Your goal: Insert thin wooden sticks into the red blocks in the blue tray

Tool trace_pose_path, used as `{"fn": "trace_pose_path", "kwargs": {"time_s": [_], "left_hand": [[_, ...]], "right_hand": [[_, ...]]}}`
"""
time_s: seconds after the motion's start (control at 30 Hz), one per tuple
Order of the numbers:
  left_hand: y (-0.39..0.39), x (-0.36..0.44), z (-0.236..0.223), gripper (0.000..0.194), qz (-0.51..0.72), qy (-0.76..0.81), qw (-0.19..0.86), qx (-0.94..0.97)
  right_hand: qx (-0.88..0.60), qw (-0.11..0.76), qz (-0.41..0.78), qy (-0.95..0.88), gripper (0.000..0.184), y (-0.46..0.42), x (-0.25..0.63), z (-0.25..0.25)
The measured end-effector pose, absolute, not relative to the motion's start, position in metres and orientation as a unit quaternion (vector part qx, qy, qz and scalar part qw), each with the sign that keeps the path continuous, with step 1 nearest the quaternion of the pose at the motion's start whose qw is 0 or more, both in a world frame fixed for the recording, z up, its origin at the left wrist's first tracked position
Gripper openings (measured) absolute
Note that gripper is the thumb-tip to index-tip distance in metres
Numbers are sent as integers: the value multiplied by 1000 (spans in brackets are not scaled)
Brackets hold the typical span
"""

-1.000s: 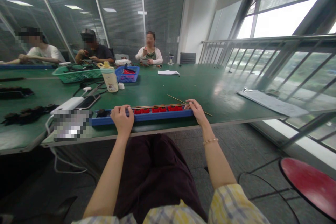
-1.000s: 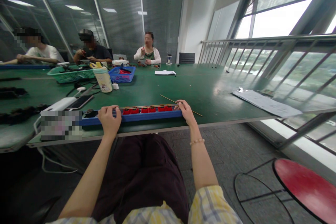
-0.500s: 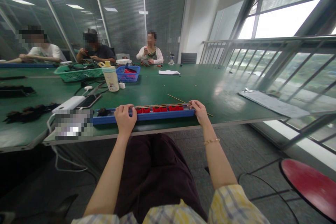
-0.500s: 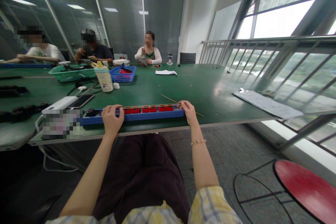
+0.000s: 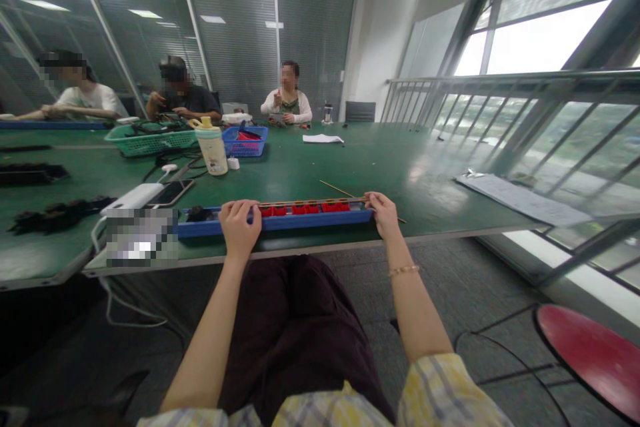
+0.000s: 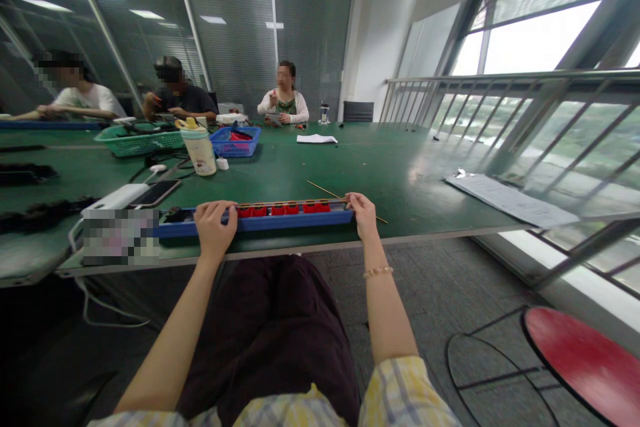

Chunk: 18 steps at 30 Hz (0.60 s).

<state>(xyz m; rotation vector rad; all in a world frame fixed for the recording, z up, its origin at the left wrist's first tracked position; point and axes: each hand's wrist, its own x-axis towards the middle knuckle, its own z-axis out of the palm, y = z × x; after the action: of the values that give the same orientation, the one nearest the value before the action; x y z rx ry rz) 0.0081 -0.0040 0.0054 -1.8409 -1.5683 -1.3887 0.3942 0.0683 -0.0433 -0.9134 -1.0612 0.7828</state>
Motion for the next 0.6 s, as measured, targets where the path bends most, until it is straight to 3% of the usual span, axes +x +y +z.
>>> {"fn": "trace_pose_path", "kwargs": {"time_s": [0.4,0.6], "left_hand": [[1,8,1,22,-485,-527,184,-674],[1,8,1,22,-484,-525,182,-675]], "right_hand": [[-380,773,360,-359,38,68,394,-43],[-404,746,378,-370,43,64,391,-39]]}}
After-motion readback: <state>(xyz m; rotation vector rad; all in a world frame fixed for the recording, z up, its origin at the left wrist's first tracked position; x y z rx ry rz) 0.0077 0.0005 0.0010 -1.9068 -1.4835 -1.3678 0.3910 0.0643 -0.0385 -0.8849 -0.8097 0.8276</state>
